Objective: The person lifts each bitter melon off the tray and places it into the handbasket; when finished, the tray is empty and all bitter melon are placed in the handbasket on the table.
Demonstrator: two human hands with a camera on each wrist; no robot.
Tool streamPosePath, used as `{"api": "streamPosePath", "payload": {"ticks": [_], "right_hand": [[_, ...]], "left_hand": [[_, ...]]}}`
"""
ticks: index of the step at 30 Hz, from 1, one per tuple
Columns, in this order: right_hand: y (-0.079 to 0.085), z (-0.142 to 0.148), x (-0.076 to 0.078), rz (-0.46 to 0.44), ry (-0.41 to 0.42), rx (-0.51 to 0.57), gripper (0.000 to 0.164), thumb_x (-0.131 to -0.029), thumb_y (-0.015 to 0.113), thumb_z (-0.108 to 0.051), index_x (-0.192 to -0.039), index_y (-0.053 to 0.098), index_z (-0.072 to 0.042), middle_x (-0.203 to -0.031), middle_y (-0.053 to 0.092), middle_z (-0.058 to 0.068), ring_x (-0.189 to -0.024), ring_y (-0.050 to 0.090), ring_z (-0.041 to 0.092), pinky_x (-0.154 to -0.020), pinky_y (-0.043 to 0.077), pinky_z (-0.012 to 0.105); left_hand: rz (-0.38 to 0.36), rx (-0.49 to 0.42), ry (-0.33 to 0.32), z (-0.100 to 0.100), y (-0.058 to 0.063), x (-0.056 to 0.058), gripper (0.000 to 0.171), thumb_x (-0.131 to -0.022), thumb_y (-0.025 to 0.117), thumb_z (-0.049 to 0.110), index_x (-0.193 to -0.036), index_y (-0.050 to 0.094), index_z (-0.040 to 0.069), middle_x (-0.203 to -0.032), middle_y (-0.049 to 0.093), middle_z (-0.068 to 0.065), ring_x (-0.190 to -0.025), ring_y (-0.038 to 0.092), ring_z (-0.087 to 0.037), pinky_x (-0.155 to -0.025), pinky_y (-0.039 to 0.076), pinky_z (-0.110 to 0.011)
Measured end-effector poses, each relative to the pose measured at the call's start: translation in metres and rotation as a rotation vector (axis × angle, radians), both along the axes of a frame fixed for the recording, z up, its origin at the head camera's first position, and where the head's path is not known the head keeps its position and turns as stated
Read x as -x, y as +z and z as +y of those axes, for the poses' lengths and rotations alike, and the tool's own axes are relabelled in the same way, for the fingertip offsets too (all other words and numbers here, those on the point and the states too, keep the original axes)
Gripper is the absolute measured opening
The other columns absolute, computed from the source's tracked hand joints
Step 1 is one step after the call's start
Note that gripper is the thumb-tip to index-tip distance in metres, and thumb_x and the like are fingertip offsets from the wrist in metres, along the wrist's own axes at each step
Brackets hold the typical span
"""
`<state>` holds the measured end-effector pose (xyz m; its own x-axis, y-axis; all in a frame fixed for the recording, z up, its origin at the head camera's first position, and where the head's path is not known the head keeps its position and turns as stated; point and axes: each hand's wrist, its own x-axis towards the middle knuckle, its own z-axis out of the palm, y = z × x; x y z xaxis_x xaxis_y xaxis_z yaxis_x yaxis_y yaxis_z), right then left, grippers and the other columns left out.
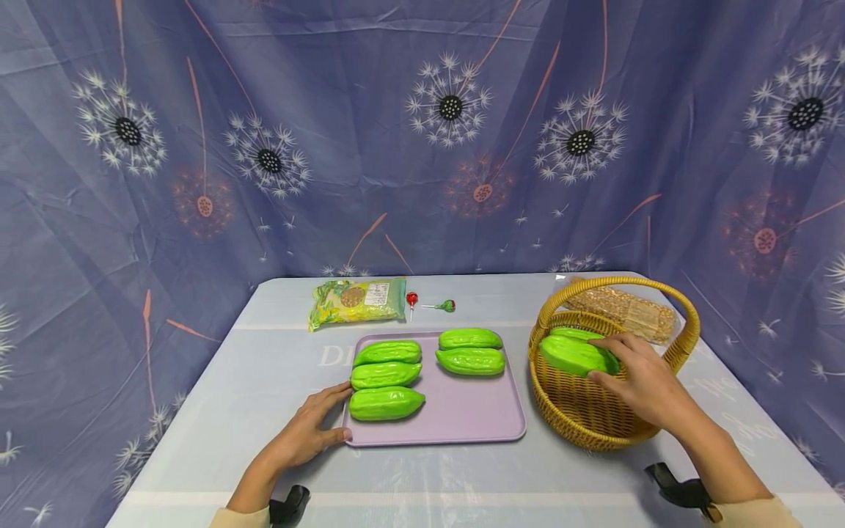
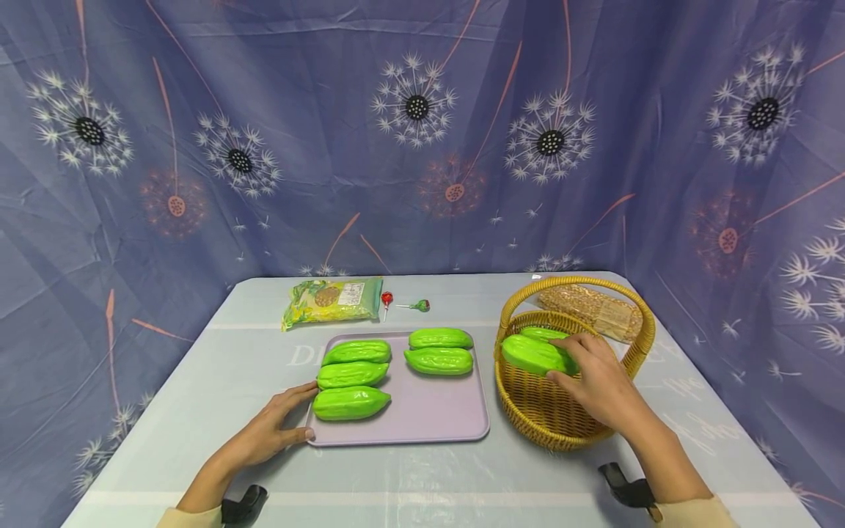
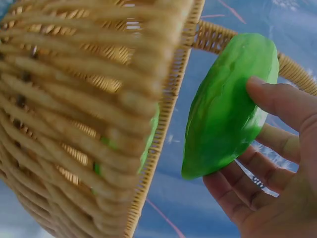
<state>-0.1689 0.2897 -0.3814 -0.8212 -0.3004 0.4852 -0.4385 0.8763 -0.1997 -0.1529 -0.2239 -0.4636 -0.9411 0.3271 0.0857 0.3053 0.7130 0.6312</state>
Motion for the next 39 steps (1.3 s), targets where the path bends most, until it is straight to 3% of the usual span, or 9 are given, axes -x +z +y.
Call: {"api": "streamPosePath", "payload": {"ticks": [8, 12, 15, 21, 31, 39], "right_hand": [[-0.002, 0.01, 0.018, -0.077, -0.043, -0.015, 0.047, -0.074, 0.079, -0.02, -0.115, 0.063, -0.003, -0.097, 0.057, 0.013, -0.085, 0.051, 0.025, -0.063, 0.036, 0.032], [0.001, 0.011, 0.027, -0.187, -0.066, -0.023, 0.05, -0.079, 0.075, -0.025, -0.12, 0.06, -0.001, -0.108, 0.057, 0.022, -0.099, 0.052, 0.038, -0.075, 0.043, 0.047], [0.003, 0.012, 0.033, -0.245, -0.073, -0.032, 0.053, -0.08, 0.074, -0.027, -0.122, 0.059, 0.0, -0.116, 0.055, 0.028, -0.108, 0.048, 0.046, -0.086, 0.038, 0.06], [0.004, 0.015, 0.04, -0.314, -0.087, -0.055, 0.056, -0.081, 0.073, -0.03, -0.124, 0.057, 0.001, -0.119, 0.053, 0.029, -0.111, 0.046, 0.05, -0.089, 0.037, 0.064], [0.015, 0.012, 0.046, -0.359, -0.072, -0.065, 0.054, -0.082, 0.072, -0.03, -0.123, 0.058, 0.001, -0.123, 0.053, 0.028, -0.112, 0.047, 0.049, -0.088, 0.039, 0.063], [0.007, 0.013, 0.06, -0.405, -0.073, -0.095, 0.051, -0.082, 0.07, -0.029, -0.123, 0.058, 0.0, -0.114, 0.058, 0.022, -0.106, 0.052, 0.042, -0.086, 0.04, 0.059]], "left_hand": [[-0.008, 0.003, -0.004, 0.0, 0.0, 0.001, 0.071, -0.078, 0.073, 0.036, -0.137, 0.048, 0.007, -0.148, 0.041, -0.009, -0.133, 0.036, -0.038, -0.105, 0.03, -0.062], [0.013, -0.008, -0.006, -0.001, -0.001, 0.0, 0.07, -0.078, 0.074, 0.033, -0.136, 0.048, 0.006, -0.147, 0.042, -0.009, -0.132, 0.037, -0.038, -0.104, 0.03, -0.062], [0.007, -0.01, -0.007, 0.0, -0.001, -0.001, 0.07, -0.078, 0.074, 0.034, -0.137, 0.048, 0.005, -0.147, 0.042, -0.009, -0.132, 0.037, -0.038, -0.104, 0.03, -0.062], [0.0, 0.008, -0.018, 0.0, 0.001, 0.0, 0.071, -0.078, 0.073, 0.036, -0.137, 0.047, 0.005, -0.148, 0.042, -0.009, -0.133, 0.037, -0.038, -0.105, 0.03, -0.061], [0.007, 0.004, -0.023, 0.001, 0.002, 0.0, 0.07, -0.078, 0.073, 0.035, -0.137, 0.048, 0.006, -0.148, 0.042, -0.008, -0.132, 0.038, -0.037, -0.104, 0.031, -0.06], [0.01, 0.005, -0.02, 0.0, 0.001, 0.0, 0.07, -0.078, 0.073, 0.035, -0.137, 0.048, 0.005, -0.147, 0.042, -0.009, -0.132, 0.038, -0.037, -0.104, 0.032, -0.06]]}}
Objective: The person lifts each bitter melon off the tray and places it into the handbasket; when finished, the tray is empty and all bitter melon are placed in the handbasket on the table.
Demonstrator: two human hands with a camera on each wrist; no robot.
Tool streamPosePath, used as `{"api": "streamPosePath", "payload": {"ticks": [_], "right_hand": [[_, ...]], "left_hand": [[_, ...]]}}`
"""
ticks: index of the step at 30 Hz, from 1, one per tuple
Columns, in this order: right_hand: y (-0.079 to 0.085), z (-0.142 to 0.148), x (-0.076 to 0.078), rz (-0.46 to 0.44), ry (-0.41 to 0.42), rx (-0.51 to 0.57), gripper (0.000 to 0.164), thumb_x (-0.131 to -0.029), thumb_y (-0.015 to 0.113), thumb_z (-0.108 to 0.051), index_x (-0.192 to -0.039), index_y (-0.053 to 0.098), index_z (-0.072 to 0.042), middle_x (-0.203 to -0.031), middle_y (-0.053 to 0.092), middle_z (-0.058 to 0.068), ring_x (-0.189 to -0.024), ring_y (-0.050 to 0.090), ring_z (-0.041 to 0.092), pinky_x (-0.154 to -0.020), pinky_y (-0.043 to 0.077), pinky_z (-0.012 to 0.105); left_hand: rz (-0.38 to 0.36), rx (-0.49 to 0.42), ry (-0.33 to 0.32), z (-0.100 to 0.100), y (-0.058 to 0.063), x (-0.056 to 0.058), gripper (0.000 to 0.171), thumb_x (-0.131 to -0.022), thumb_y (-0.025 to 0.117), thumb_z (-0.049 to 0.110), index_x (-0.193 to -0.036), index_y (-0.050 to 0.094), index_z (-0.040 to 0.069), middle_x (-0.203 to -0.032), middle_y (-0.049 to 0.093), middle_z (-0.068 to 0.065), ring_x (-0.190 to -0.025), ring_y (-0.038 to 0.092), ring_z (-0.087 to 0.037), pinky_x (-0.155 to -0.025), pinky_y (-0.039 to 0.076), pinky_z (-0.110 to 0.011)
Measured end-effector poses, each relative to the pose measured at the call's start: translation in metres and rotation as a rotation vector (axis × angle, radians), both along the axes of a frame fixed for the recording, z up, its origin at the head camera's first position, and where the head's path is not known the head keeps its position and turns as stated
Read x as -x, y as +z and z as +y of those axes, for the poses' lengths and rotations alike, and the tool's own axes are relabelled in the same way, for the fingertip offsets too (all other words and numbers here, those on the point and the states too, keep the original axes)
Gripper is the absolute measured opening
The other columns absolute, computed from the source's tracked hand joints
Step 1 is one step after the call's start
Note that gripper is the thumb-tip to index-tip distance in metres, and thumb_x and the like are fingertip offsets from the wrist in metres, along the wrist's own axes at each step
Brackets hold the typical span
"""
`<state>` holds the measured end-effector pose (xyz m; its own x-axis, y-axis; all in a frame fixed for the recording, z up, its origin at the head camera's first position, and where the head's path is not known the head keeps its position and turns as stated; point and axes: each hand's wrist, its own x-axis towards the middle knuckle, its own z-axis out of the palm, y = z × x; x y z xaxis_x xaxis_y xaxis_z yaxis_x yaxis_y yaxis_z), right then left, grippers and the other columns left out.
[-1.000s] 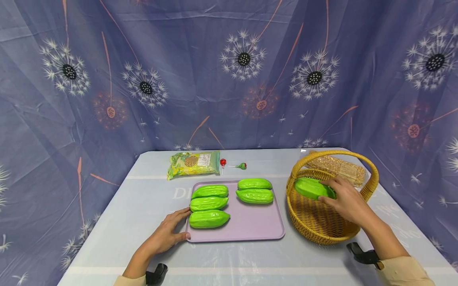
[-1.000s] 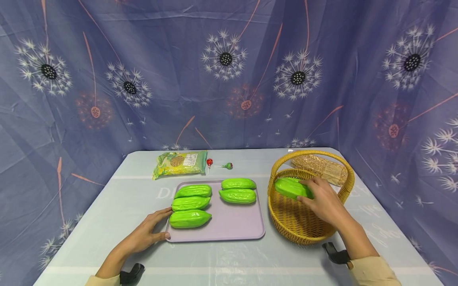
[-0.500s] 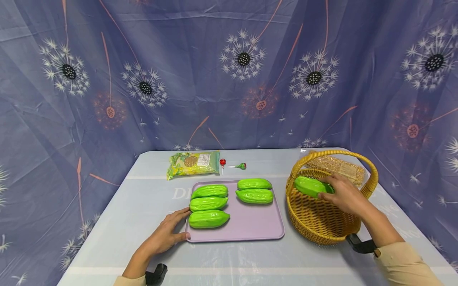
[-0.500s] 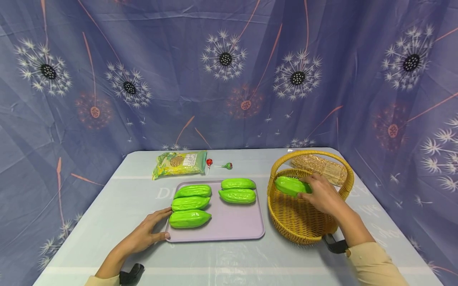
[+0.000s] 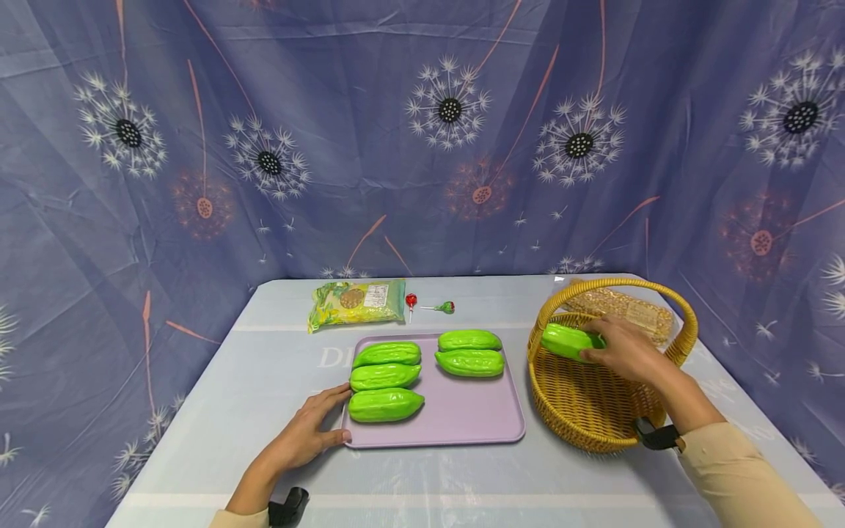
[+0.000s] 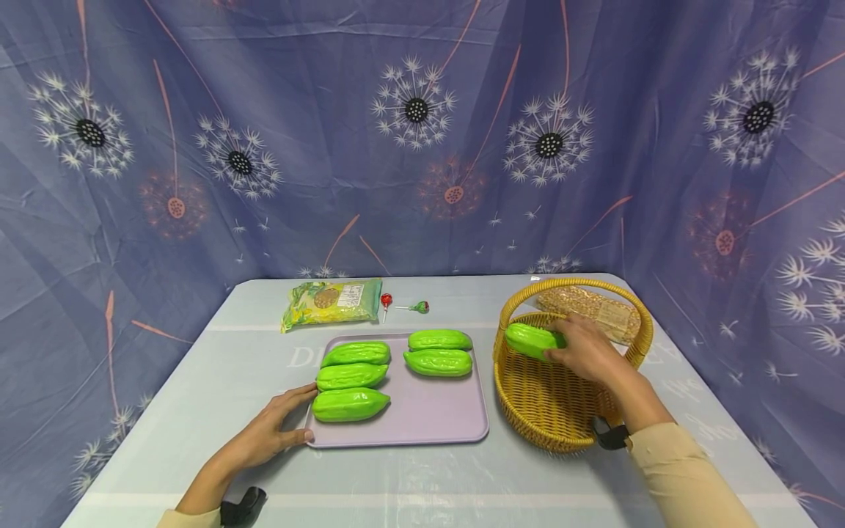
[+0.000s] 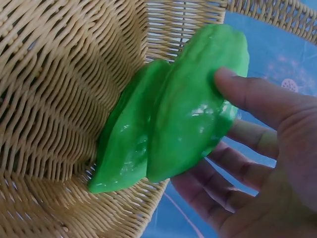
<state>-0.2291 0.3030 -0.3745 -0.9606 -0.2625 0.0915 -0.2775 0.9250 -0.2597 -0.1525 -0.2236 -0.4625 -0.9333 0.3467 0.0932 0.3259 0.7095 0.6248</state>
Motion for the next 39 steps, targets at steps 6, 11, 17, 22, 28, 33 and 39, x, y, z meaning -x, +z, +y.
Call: {"api": "streamPosePath", "payload": {"ticks": [6, 11, 17, 22, 28, 33, 39], "right_hand": [[-0.007, 0.003, 0.008, -0.026, 0.032, -0.016, 0.049, -0.079, 0.074, -0.031, -0.116, 0.062, -0.001, -0.106, 0.06, 0.017, -0.097, 0.056, 0.035, -0.079, 0.044, 0.052], [-0.009, 0.004, 0.013, -0.048, 0.07, -0.019, 0.048, -0.077, 0.076, -0.031, -0.111, 0.063, -0.001, -0.098, 0.062, 0.012, -0.09, 0.058, 0.028, -0.075, 0.046, 0.047], [-0.011, 0.004, 0.017, -0.141, 0.092, -0.019, 0.05, -0.077, 0.076, -0.032, -0.112, 0.063, 0.001, -0.099, 0.064, 0.013, -0.09, 0.06, 0.028, -0.071, 0.049, 0.043], [-0.015, 0.004, 0.02, -0.178, 0.102, -0.029, 0.052, -0.075, 0.078, -0.032, -0.111, 0.062, 0.002, -0.099, 0.065, 0.013, -0.089, 0.061, 0.028, -0.07, 0.05, 0.042], [-0.019, 0.006, 0.022, -0.192, 0.124, -0.024, 0.05, -0.073, 0.079, -0.031, -0.108, 0.063, 0.001, -0.094, 0.063, 0.012, -0.086, 0.059, 0.026, -0.069, 0.049, 0.041], [-0.021, 0.007, 0.023, -0.195, 0.122, -0.021, 0.048, -0.074, 0.079, -0.031, -0.107, 0.064, 0.0, -0.093, 0.064, 0.012, -0.085, 0.06, 0.026, -0.069, 0.049, 0.041], [-0.023, 0.008, 0.023, -0.166, 0.109, -0.012, 0.046, -0.075, 0.078, -0.029, -0.107, 0.065, 0.0, -0.094, 0.063, 0.011, -0.085, 0.059, 0.025, -0.069, 0.049, 0.04]], "left_hand": [[0.008, -0.004, -0.001, 0.0, 0.0, 0.0, 0.07, -0.078, 0.073, 0.034, -0.136, 0.048, 0.005, -0.147, 0.043, -0.009, -0.132, 0.038, -0.038, -0.104, 0.032, -0.061], [0.01, -0.003, 0.002, 0.0, -0.001, 0.0, 0.07, -0.078, 0.073, 0.035, -0.136, 0.048, 0.005, -0.147, 0.043, -0.009, -0.131, 0.039, -0.038, -0.103, 0.032, -0.061], [0.007, -0.001, 0.0, -0.001, -0.001, 0.001, 0.07, -0.078, 0.073, 0.036, -0.136, 0.048, 0.006, -0.147, 0.043, -0.009, -0.131, 0.038, -0.038, -0.103, 0.031, -0.061], [0.002, -0.003, 0.001, -0.001, -0.001, 0.001, 0.071, -0.078, 0.073, 0.036, -0.137, 0.048, 0.006, -0.147, 0.043, -0.009, -0.132, 0.038, -0.038, -0.103, 0.031, -0.062], [0.006, -0.007, -0.005, 0.0, -0.001, 0.0, 0.07, -0.078, 0.073, 0.035, -0.136, 0.048, 0.005, -0.147, 0.043, -0.009, -0.132, 0.038, -0.038, -0.103, 0.031, -0.061], [0.016, -0.005, -0.005, 0.0, -0.001, 0.0, 0.07, -0.078, 0.073, 0.034, -0.136, 0.048, 0.005, -0.147, 0.043, -0.01, -0.131, 0.039, -0.038, -0.103, 0.032, -0.061], [0.018, -0.003, -0.004, 0.0, -0.001, 0.0, 0.07, -0.078, 0.073, 0.035, -0.136, 0.048, 0.005, -0.147, 0.043, -0.009, -0.132, 0.039, -0.038, -0.103, 0.032, -0.061]]}}
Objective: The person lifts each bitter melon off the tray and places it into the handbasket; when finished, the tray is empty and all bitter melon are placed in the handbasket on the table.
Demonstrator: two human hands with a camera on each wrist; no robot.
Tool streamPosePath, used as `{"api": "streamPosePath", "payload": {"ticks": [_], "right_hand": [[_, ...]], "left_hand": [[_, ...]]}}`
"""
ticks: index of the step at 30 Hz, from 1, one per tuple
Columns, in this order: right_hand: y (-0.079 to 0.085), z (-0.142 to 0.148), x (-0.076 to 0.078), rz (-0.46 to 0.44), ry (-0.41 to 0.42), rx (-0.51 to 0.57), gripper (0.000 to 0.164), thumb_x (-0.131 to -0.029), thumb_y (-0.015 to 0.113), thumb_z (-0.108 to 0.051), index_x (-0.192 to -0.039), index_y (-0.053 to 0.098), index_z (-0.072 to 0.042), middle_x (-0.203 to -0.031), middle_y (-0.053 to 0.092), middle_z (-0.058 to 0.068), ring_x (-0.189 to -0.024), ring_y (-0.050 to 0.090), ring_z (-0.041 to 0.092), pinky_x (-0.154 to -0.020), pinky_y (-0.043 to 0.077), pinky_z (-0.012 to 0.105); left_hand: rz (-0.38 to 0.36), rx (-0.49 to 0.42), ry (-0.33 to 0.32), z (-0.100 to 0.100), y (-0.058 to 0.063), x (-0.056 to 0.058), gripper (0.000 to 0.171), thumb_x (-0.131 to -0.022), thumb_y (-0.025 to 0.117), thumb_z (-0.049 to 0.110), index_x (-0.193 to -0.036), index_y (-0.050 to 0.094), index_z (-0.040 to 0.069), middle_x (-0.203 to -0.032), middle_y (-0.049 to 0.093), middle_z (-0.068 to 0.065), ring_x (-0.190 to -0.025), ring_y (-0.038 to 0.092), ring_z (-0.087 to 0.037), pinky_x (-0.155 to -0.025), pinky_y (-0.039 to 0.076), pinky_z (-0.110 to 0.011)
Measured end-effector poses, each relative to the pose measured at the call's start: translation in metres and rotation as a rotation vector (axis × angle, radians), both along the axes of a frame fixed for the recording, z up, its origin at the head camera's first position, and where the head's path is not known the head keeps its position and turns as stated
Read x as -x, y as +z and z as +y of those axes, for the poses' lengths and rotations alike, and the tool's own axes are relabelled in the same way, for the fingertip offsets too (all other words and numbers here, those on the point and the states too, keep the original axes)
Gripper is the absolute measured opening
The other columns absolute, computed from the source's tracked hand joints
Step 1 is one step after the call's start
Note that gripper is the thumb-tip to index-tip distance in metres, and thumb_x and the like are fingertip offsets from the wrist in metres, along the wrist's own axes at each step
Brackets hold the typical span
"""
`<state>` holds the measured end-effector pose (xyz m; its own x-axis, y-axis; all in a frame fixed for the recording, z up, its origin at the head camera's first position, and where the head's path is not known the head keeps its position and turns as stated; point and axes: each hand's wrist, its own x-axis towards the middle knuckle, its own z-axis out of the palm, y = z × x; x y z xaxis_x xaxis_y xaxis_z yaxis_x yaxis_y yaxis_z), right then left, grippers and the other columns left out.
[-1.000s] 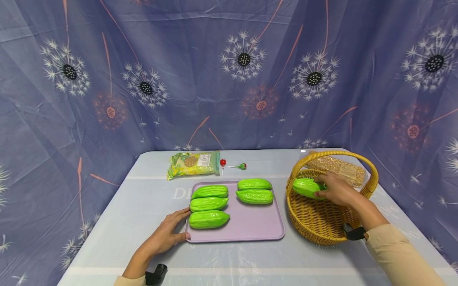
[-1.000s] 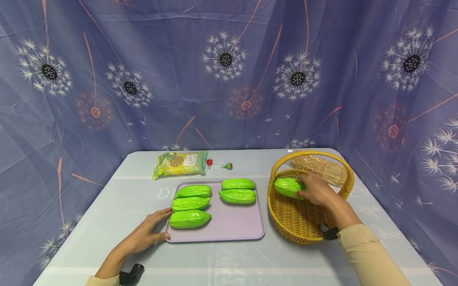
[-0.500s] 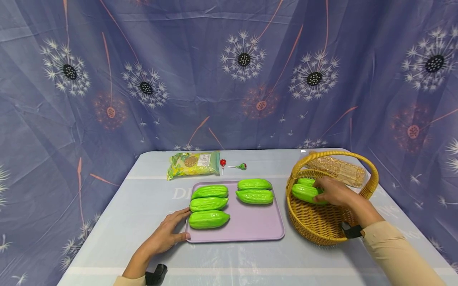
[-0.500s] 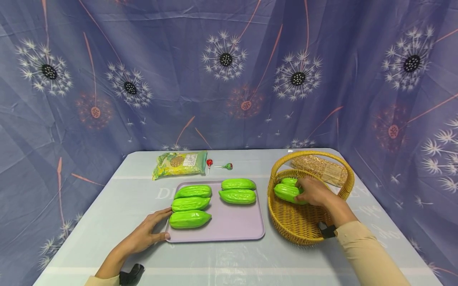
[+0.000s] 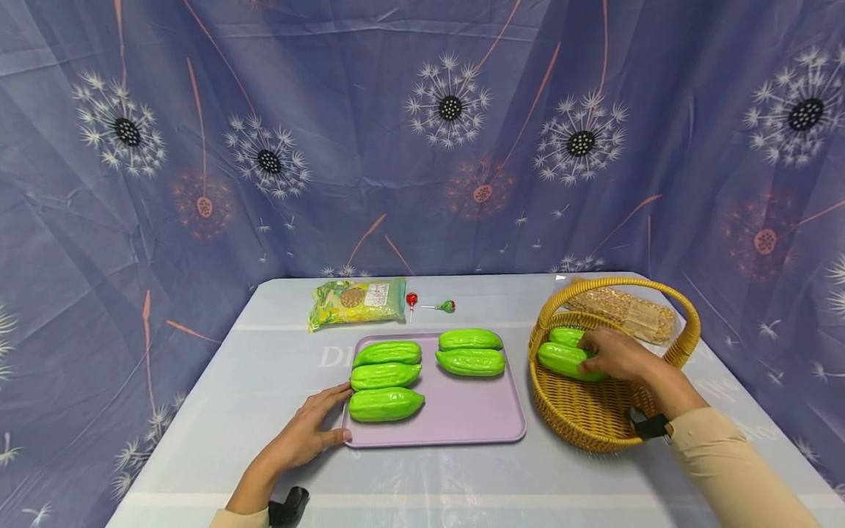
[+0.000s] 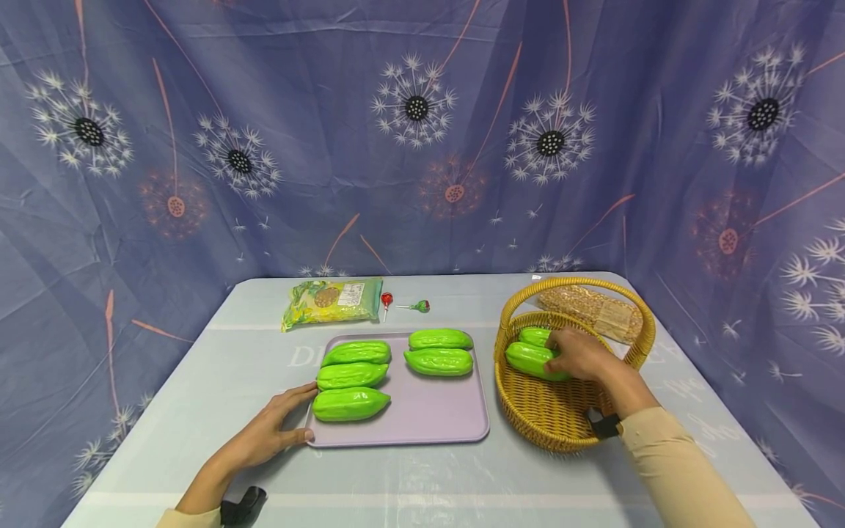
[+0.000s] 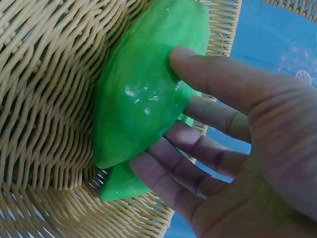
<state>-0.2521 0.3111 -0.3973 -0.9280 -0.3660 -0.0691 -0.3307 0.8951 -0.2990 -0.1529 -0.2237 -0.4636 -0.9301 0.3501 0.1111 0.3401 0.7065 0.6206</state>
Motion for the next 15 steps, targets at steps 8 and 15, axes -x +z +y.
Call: {"api": "streamPosePath", "payload": {"ticks": [8, 15], "right_hand": [[-0.0005, -0.0012, 0.0001, -0.011, -0.025, 0.01, 0.046, -0.077, 0.076, -0.029, -0.111, 0.063, -0.001, -0.097, 0.06, 0.013, -0.087, 0.057, 0.025, -0.068, 0.047, 0.038], [0.0009, -0.0024, -0.0012, -0.022, -0.049, 0.02, 0.047, -0.076, 0.077, -0.031, -0.111, 0.062, -0.004, -0.098, 0.059, 0.013, -0.087, 0.057, 0.025, -0.069, 0.047, 0.039]], "left_hand": [[-0.005, 0.002, 0.005, -0.0005, -0.0006, 0.0006, 0.07, -0.078, 0.073, 0.036, -0.136, 0.048, 0.006, -0.147, 0.043, -0.009, -0.132, 0.038, -0.038, -0.104, 0.031, -0.061], [0.006, 0.005, -0.003, -0.0006, -0.001, 0.0005, 0.069, -0.078, 0.073, 0.035, -0.136, 0.049, 0.005, -0.147, 0.043, -0.01, -0.132, 0.039, -0.038, -0.104, 0.032, -0.061]]}}
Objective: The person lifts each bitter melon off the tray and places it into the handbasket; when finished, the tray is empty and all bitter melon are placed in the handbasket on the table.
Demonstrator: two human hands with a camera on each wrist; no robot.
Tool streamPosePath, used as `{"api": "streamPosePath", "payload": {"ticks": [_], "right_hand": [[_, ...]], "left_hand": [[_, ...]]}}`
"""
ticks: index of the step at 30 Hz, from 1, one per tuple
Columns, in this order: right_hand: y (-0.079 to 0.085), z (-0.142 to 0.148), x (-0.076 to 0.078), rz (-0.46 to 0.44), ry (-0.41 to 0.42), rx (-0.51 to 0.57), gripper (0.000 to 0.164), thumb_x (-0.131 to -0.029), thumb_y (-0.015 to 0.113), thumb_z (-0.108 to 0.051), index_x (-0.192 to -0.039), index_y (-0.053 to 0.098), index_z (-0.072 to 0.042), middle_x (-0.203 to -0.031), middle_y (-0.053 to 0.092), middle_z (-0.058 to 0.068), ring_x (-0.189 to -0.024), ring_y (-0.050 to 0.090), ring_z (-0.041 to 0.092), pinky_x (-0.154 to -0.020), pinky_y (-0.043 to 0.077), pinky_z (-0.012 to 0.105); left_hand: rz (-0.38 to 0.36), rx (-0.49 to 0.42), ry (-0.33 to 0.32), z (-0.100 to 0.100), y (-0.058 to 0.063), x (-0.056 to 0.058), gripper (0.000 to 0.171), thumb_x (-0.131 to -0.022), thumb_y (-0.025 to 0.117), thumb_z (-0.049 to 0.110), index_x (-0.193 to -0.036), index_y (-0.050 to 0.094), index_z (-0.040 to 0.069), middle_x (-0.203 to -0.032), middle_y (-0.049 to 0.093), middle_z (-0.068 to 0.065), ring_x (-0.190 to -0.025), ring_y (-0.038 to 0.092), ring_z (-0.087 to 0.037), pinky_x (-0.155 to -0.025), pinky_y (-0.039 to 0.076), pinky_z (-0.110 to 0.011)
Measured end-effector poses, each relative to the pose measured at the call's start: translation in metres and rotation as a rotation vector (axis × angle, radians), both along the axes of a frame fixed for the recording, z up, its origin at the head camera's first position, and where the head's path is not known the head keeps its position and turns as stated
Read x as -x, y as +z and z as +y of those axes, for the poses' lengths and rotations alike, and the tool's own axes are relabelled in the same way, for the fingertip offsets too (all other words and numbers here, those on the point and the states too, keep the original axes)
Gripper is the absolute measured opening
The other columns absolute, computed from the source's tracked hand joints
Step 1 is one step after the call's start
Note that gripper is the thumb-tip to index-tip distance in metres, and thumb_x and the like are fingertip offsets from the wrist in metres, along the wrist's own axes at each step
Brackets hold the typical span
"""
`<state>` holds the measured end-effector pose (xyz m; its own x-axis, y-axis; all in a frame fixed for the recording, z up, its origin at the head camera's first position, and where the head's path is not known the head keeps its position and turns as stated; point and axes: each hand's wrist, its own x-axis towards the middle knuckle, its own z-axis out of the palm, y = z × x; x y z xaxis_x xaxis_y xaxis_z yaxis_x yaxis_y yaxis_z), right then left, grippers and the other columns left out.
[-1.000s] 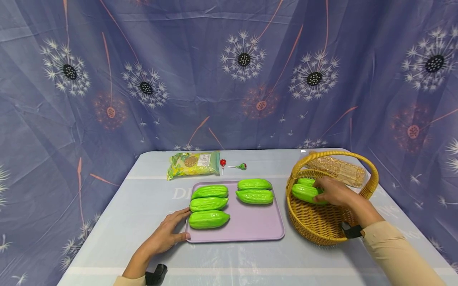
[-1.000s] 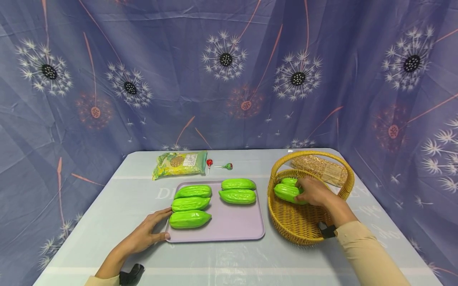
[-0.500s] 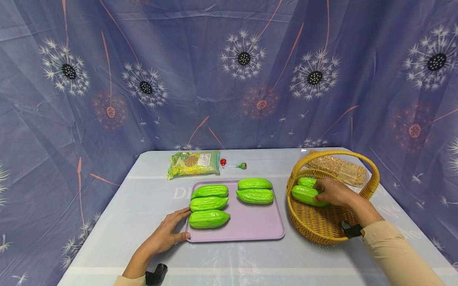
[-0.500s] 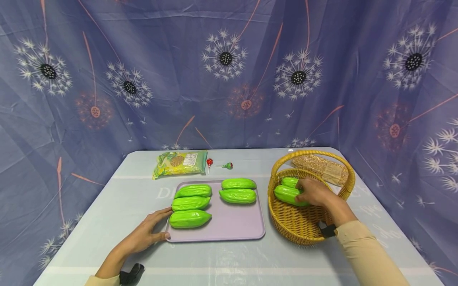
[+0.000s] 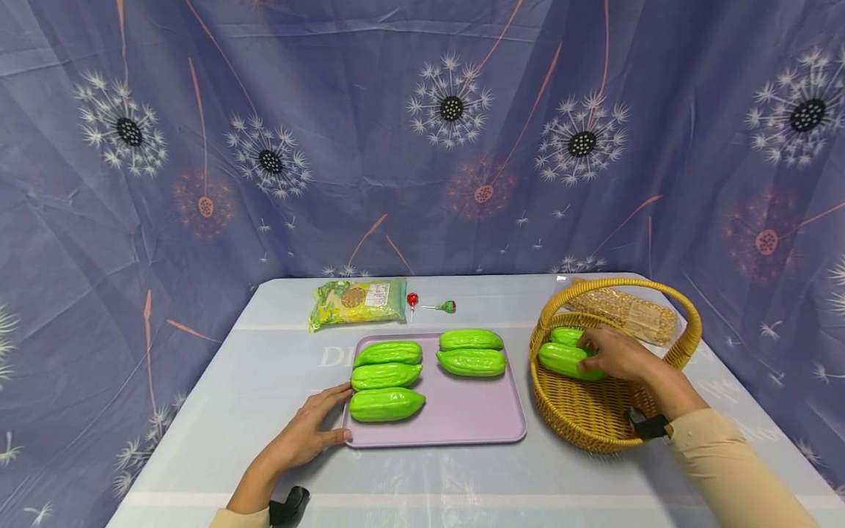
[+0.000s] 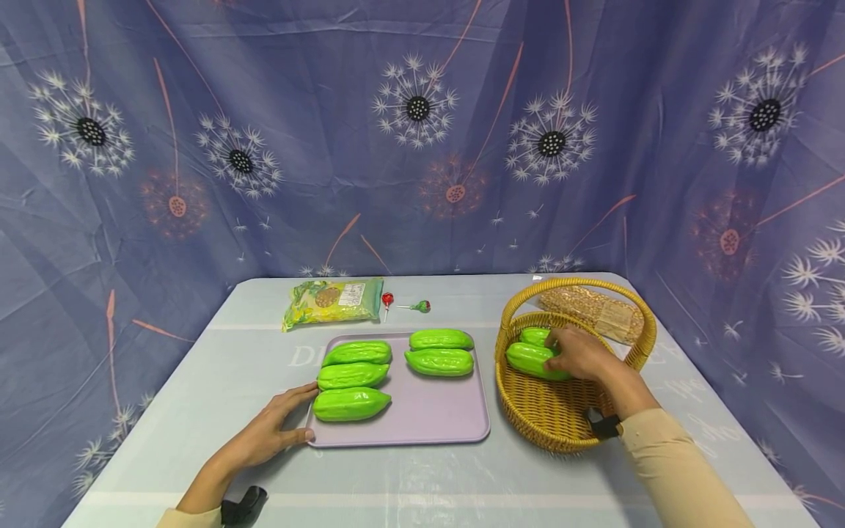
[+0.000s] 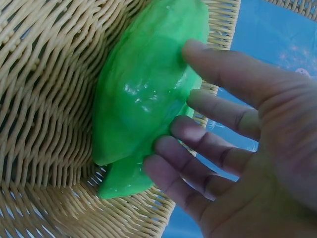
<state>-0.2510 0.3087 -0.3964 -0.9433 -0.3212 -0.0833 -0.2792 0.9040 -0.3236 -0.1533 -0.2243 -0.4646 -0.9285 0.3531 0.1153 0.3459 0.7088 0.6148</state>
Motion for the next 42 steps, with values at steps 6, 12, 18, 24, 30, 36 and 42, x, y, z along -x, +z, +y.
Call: {"api": "streamPosePath", "payload": {"ticks": [6, 12, 18, 24, 30, 36, 42], "right_hand": [[0.006, -0.001, -0.002, 0.016, -0.009, 0.028, 0.048, -0.08, 0.074, -0.031, -0.116, 0.06, -0.003, -0.102, 0.061, 0.017, -0.091, 0.059, 0.029, -0.071, 0.048, 0.042], [0.019, -0.005, -0.01, 0.075, -0.009, 0.084, 0.05, -0.083, 0.07, -0.03, -0.122, 0.059, -0.001, -0.114, 0.06, 0.021, -0.101, 0.058, 0.037, -0.076, 0.05, 0.047], [0.03, -0.013, -0.022, 0.158, -0.021, 0.09, 0.051, -0.083, 0.07, -0.036, -0.122, 0.059, -0.005, -0.116, 0.06, 0.019, -0.102, 0.059, 0.036, -0.079, 0.049, 0.049], [0.036, -0.02, -0.035, 0.233, 0.0, 0.133, 0.049, -0.083, 0.072, -0.033, -0.121, 0.06, -0.005, -0.114, 0.063, 0.018, -0.101, 0.06, 0.035, -0.08, 0.049, 0.049], [0.037, -0.029, -0.05, 0.284, 0.034, 0.175, 0.046, -0.083, 0.072, -0.03, -0.12, 0.061, -0.005, -0.114, 0.064, 0.016, -0.1, 0.06, 0.033, -0.08, 0.05, 0.048], [0.037, -0.044, -0.065, 0.334, 0.055, 0.181, 0.043, -0.081, 0.073, -0.032, -0.117, 0.062, -0.01, -0.108, 0.063, 0.009, -0.097, 0.06, 0.028, -0.076, 0.05, 0.044], [0.033, -0.064, -0.077, 0.406, 0.09, 0.181, 0.043, -0.079, 0.076, -0.031, -0.115, 0.064, -0.013, -0.102, 0.062, 0.001, -0.093, 0.059, 0.021, -0.075, 0.048, 0.039]], "left_hand": [[0.0, 0.0, -0.003, 0.0, 0.0, 0.0, 0.069, -0.078, 0.073, 0.034, -0.136, 0.049, 0.005, -0.147, 0.043, -0.009, -0.132, 0.039, -0.038, -0.103, 0.032, -0.061], [-0.017, -0.008, 0.005, 0.0, 0.0, 0.0, 0.07, -0.078, 0.073, 0.034, -0.137, 0.048, 0.005, -0.147, 0.042, -0.009, -0.132, 0.037, -0.039, -0.104, 0.031, -0.062], [-0.018, -0.007, 0.007, 0.0, -0.001, 0.0, 0.07, -0.078, 0.073, 0.034, -0.137, 0.048, 0.005, -0.147, 0.042, -0.009, -0.132, 0.037, -0.038, -0.104, 0.031, -0.061], [-0.008, -0.003, 0.005, 0.0, -0.001, 0.001, 0.07, -0.078, 0.073, 0.034, -0.136, 0.048, 0.005, -0.147, 0.043, -0.009, -0.132, 0.038, -0.038, -0.104, 0.031, -0.061], [-0.014, -0.006, 0.003, 0.0, 0.001, 0.0, 0.07, -0.078, 0.073, 0.035, -0.137, 0.048, 0.005, -0.147, 0.042, -0.009, -0.132, 0.037, -0.038, -0.104, 0.031, -0.061], [-0.018, -0.006, 0.004, 0.001, 0.002, 0.0, 0.07, -0.078, 0.073, 0.035, -0.137, 0.048, 0.005, -0.147, 0.042, -0.009, -0.132, 0.037, -0.038, -0.104, 0.031, -0.061], [-0.024, -0.01, 0.005, 0.001, 0.002, -0.001, 0.07, -0.078, 0.073, 0.034, -0.137, 0.048, 0.005, -0.147, 0.042, -0.01, -0.133, 0.037, -0.038, -0.104, 0.03, -0.061]]}}
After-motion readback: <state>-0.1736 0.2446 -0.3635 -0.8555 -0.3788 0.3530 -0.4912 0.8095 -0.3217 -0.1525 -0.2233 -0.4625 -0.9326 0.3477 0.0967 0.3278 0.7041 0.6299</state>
